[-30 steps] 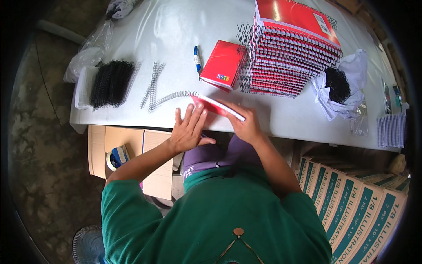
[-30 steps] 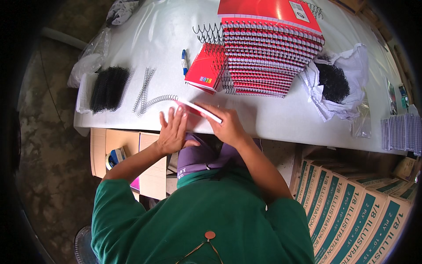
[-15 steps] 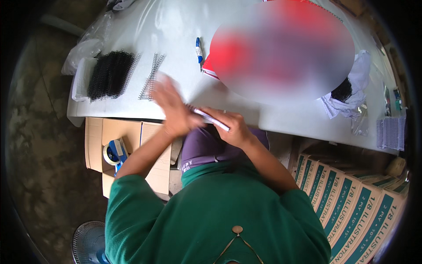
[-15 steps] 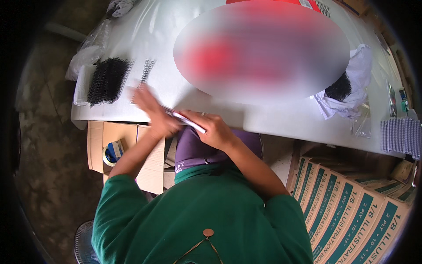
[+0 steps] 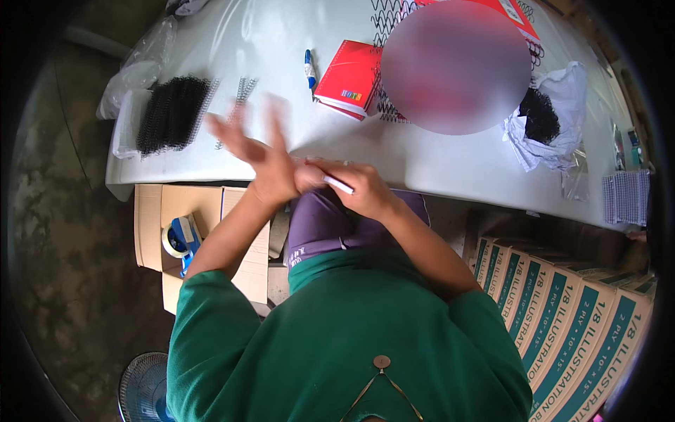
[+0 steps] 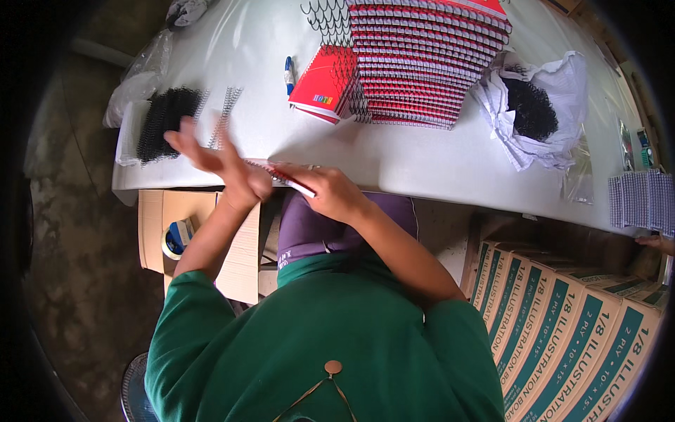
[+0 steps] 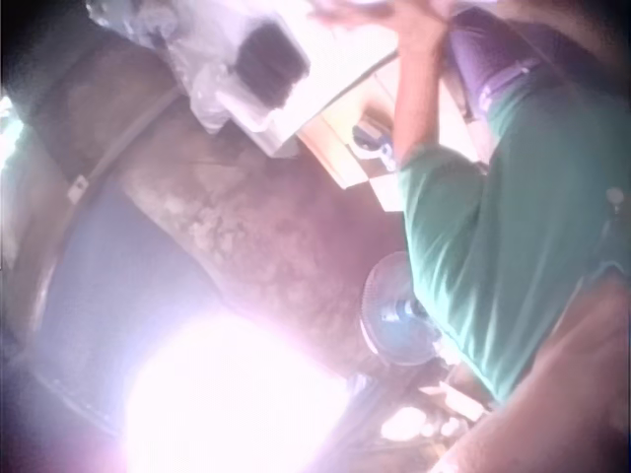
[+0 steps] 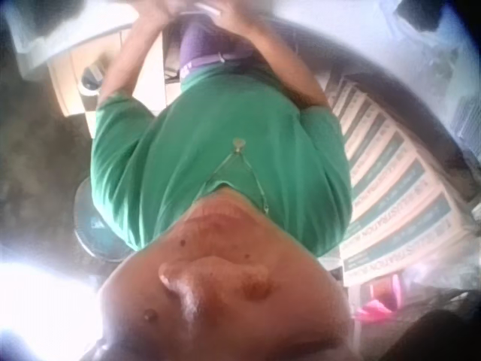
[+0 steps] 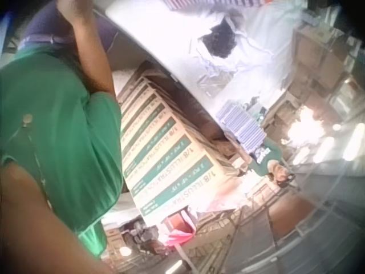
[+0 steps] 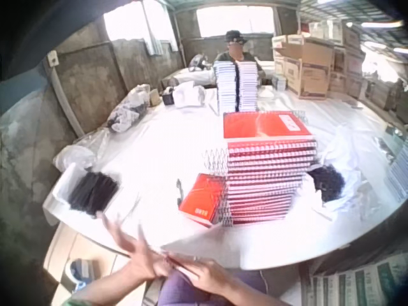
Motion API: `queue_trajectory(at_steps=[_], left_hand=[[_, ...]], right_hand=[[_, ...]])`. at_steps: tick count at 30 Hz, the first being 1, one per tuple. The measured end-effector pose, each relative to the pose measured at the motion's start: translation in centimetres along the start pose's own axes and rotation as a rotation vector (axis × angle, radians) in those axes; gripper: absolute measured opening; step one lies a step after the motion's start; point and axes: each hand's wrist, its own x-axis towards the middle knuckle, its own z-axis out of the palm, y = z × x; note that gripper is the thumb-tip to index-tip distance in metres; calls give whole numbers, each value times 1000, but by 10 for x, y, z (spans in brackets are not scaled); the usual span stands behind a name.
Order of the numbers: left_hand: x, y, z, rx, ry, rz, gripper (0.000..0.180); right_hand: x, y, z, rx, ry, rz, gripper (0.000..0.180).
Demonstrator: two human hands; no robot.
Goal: The person assembles spiral notebooks by inserting wire coils into the pre-punched holes of stacks of paper and covers. The person picks up a wire coil and threads it through the notebook holes by hand, kemudian repeats this for multiple notebooks and places them in a stack.
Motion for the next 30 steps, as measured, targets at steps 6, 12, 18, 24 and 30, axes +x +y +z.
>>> queue_trajectory(at_steps=[6, 12, 18, 24, 30], left_hand=[[-68, 46, 14, -310, -347, 57, 102], [-3, 49, 7, -278, -248, -195, 62], [41, 29, -20, -406, -453, -232, 35], [75, 31, -33, -284, -483, -268, 24], [76, 19, -35, -297, -706, -251, 24]], right_hand=[[5, 6, -5, 94, -14, 159, 39], [2, 19, -5, 121, -8, 280, 21], [8, 9, -9, 119, 18, 314, 18], [12, 8, -7, 144, 28, 406, 22], [13, 4, -5, 391, 68, 369, 19]])
